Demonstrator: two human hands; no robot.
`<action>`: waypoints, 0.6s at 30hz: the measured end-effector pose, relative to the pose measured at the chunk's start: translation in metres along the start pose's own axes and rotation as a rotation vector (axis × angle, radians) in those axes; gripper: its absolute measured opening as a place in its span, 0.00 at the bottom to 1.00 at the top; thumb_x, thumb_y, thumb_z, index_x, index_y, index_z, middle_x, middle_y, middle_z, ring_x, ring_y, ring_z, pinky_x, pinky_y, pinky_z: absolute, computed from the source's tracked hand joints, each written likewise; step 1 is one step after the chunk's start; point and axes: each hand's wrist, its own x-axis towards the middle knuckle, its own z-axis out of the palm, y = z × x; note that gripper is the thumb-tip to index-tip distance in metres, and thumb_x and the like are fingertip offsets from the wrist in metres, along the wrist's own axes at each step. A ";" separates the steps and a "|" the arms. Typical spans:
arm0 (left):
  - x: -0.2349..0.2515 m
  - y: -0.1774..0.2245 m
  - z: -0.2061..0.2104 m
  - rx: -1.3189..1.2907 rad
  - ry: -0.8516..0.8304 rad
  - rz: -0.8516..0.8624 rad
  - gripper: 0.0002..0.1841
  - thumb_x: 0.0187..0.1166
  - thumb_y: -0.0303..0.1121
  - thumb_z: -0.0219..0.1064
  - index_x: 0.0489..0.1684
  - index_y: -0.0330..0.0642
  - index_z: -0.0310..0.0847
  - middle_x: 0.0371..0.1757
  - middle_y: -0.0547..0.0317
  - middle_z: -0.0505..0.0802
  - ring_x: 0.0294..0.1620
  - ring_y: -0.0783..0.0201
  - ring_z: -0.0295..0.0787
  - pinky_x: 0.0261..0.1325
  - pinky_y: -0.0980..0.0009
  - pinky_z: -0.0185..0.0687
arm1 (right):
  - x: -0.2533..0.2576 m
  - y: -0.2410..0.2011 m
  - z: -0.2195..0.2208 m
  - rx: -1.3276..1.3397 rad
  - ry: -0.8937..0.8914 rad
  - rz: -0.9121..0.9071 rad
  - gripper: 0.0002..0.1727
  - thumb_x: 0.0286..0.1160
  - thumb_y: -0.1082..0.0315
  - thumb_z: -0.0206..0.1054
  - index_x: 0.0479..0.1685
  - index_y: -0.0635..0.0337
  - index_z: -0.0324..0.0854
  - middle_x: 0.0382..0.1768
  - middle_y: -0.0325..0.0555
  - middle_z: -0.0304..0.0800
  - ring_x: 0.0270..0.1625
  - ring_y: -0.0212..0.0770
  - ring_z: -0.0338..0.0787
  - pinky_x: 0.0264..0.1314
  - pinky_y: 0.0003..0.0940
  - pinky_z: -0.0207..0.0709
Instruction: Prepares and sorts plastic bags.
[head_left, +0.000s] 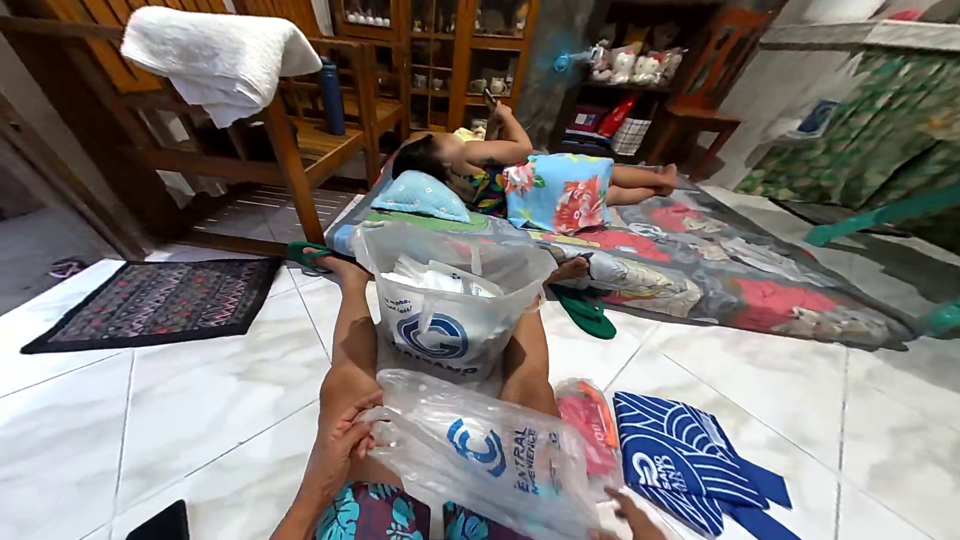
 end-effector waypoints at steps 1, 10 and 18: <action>-0.003 -0.001 -0.002 -0.013 -0.005 -0.007 0.23 0.76 0.18 0.51 0.70 0.36 0.78 0.46 0.66 0.96 0.21 0.83 0.81 0.27 0.86 0.79 | 0.000 -0.014 -0.008 -0.004 0.054 -0.085 0.46 0.64 0.56 0.80 0.79 0.79 0.67 0.65 0.84 0.79 0.66 0.83 0.79 0.66 0.82 0.66; -0.010 -0.009 -0.015 -0.030 -0.029 0.018 0.22 0.72 0.19 0.54 0.66 0.37 0.81 0.35 0.71 0.94 0.20 0.84 0.80 0.26 0.87 0.77 | 0.037 -0.093 0.086 -0.162 0.314 -0.517 0.41 0.77 0.39 0.58 0.78 0.65 0.77 0.78 0.77 0.72 0.78 0.83 0.71 0.73 0.82 0.61; -0.028 -0.003 -0.051 0.229 -0.057 -0.075 0.23 0.68 0.19 0.54 0.65 0.33 0.78 0.27 0.73 0.92 0.20 0.82 0.82 0.26 0.84 0.79 | 0.034 -0.058 0.127 -0.331 0.288 -0.191 0.42 0.77 0.35 0.58 0.88 0.50 0.68 0.89 0.78 0.49 0.87 0.89 0.47 0.70 0.93 0.42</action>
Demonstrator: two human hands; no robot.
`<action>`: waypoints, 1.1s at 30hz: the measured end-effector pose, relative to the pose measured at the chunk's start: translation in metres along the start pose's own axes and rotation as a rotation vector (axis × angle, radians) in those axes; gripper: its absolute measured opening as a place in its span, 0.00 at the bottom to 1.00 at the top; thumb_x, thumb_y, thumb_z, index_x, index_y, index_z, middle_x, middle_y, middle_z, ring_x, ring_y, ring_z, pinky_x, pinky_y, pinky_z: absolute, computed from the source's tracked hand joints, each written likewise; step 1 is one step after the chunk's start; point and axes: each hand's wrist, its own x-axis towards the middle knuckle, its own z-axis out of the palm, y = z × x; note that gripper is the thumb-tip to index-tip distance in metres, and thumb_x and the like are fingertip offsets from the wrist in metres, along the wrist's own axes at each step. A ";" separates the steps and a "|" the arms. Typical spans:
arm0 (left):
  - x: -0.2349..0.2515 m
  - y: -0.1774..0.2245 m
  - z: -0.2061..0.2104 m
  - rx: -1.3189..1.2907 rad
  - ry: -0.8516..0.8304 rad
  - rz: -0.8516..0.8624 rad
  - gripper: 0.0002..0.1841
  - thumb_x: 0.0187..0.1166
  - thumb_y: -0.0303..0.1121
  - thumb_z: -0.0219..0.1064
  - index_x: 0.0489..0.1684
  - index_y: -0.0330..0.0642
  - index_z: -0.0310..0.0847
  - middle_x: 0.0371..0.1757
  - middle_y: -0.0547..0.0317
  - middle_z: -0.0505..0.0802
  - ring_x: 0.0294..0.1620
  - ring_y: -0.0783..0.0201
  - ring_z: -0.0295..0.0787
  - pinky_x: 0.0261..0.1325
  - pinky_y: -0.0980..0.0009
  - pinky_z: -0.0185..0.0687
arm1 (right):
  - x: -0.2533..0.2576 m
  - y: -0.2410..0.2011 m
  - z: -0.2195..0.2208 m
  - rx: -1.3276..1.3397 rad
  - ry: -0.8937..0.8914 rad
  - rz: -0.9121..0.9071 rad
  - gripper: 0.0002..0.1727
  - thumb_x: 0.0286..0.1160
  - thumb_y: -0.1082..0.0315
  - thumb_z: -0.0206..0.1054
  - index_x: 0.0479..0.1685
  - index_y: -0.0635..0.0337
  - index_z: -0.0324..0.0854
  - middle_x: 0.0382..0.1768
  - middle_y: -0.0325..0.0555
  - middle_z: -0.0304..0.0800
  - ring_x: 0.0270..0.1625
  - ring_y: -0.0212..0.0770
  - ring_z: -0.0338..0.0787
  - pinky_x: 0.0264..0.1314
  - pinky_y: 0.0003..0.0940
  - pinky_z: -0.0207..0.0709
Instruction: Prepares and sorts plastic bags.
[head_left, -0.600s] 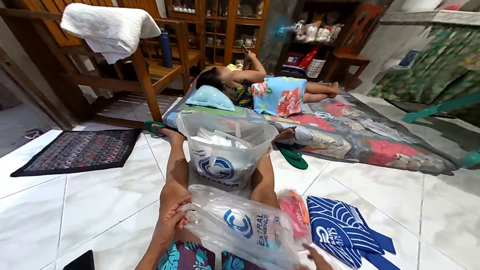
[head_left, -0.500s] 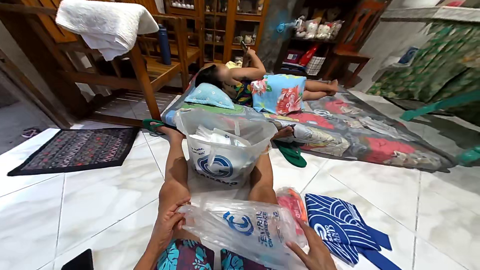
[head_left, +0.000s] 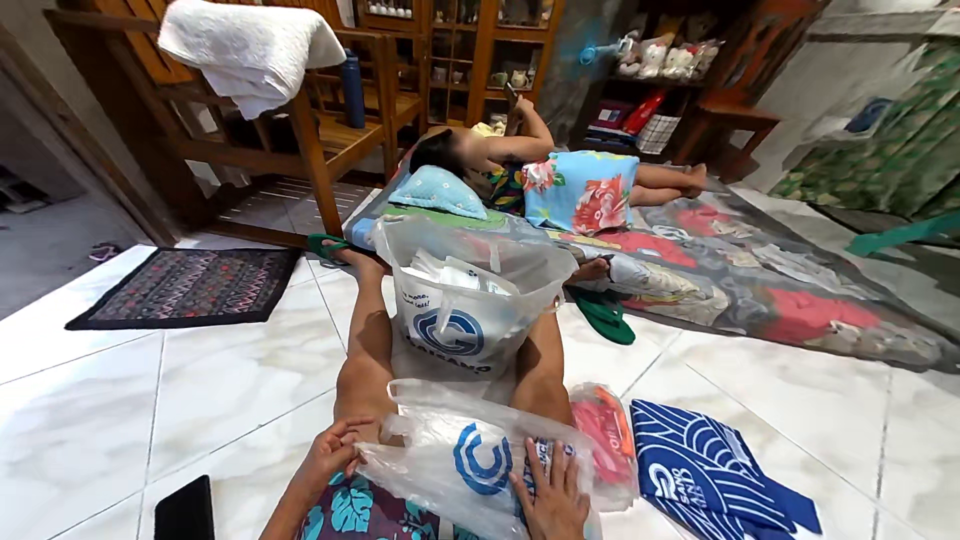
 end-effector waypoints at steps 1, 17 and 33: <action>-0.002 -0.005 -0.001 0.045 -0.004 -0.028 0.23 0.69 0.19 0.54 0.66 0.31 0.77 0.28 0.72 0.91 0.20 0.81 0.82 0.28 0.83 0.79 | 0.000 0.000 -0.002 0.015 -0.012 0.045 0.44 0.77 0.37 0.60 0.90 0.54 0.65 0.90 0.78 0.46 0.87 0.89 0.45 0.70 0.93 0.42; 0.039 0.051 0.113 0.827 -0.449 0.338 0.18 0.75 0.23 0.64 0.61 0.38 0.89 0.71 0.37 0.85 0.76 0.38 0.77 0.78 0.43 0.69 | 0.002 0.114 -0.087 0.255 0.182 0.510 0.33 0.73 0.62 0.73 0.70 0.81 0.75 0.64 0.83 0.80 0.67 0.78 0.81 0.68 0.73 0.70; 0.131 -0.111 0.181 1.021 -0.391 -0.045 0.28 0.92 0.44 0.51 0.88 0.40 0.64 0.90 0.44 0.67 0.93 0.41 0.53 0.89 0.35 0.40 | 0.025 0.057 -0.005 0.144 0.114 0.089 0.35 0.84 0.56 0.59 0.84 0.75 0.65 0.81 0.83 0.64 0.81 0.82 0.68 0.80 0.77 0.58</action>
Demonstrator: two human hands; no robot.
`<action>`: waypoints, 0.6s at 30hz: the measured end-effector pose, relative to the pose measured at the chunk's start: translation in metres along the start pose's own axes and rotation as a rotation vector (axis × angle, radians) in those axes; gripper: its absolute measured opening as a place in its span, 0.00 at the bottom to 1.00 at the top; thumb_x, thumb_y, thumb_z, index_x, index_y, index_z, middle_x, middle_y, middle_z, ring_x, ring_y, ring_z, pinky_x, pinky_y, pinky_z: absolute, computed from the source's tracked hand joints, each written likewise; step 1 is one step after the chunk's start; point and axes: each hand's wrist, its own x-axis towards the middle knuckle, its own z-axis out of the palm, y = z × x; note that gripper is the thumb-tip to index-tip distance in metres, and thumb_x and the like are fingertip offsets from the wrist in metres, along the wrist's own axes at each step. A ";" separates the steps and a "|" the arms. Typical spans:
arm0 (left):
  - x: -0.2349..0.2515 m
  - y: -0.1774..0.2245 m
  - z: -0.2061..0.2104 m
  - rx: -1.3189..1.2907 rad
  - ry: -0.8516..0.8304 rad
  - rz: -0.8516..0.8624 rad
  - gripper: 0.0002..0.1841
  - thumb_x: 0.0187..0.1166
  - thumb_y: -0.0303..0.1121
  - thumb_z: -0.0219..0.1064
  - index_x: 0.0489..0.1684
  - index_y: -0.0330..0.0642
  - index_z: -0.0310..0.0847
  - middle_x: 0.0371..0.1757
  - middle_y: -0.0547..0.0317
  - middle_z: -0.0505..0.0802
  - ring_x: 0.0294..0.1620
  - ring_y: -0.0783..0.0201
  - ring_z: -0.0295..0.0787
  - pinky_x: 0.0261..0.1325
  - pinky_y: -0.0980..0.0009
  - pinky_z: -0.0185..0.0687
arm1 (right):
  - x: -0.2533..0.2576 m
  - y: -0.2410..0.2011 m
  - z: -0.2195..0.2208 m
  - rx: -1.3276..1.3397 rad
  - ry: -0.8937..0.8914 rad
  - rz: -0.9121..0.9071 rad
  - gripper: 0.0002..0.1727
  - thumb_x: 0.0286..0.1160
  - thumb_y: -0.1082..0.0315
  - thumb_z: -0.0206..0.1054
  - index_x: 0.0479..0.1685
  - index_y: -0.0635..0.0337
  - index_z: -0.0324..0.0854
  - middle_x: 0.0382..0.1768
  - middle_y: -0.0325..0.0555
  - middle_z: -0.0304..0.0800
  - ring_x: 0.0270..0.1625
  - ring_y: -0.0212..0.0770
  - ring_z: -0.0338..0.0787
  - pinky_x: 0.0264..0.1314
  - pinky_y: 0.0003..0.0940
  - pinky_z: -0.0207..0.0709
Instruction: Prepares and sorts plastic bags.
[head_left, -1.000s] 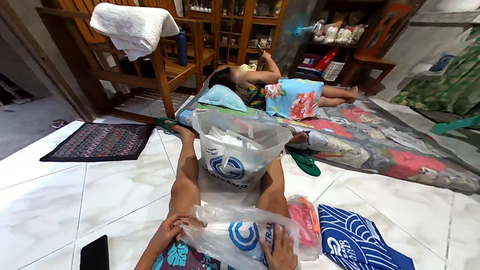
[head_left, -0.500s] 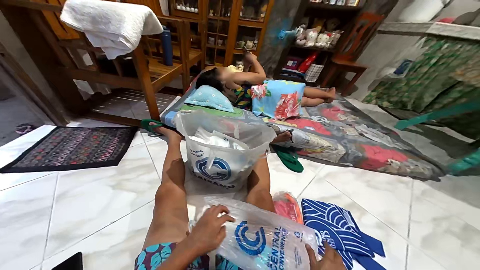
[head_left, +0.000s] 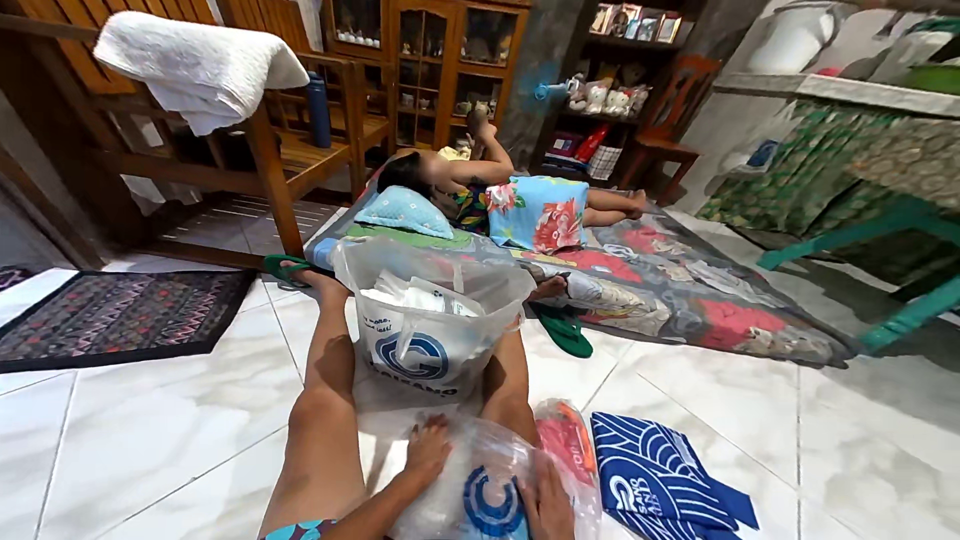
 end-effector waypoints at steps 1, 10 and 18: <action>-0.002 -0.006 -0.004 -0.061 0.093 -0.106 0.28 0.90 0.41 0.56 0.86 0.38 0.67 0.86 0.39 0.72 0.88 0.39 0.62 0.87 0.37 0.52 | 0.002 0.003 -0.010 -0.001 0.071 0.084 0.36 0.82 0.58 0.62 0.81 0.78 0.66 0.79 0.82 0.67 0.80 0.80 0.70 0.81 0.73 0.60; -0.027 0.009 -0.013 -0.809 0.375 -0.678 0.38 0.86 0.48 0.64 0.86 0.27 0.60 0.85 0.22 0.65 0.87 0.27 0.57 0.85 0.37 0.55 | 0.024 0.059 -0.053 0.873 0.009 0.649 0.30 0.93 0.49 0.46 0.76 0.67 0.67 0.59 0.51 0.84 0.55 0.32 0.86 0.60 0.35 0.81; -0.039 0.022 0.013 -1.195 0.310 -0.602 0.38 0.87 0.45 0.63 0.88 0.27 0.53 0.80 0.21 0.71 0.77 0.32 0.72 0.76 0.44 0.70 | 0.041 0.003 -0.130 0.862 0.118 0.054 0.12 0.67 0.85 0.60 0.49 0.67 0.78 0.36 0.30 0.91 0.41 0.20 0.90 0.51 0.22 0.86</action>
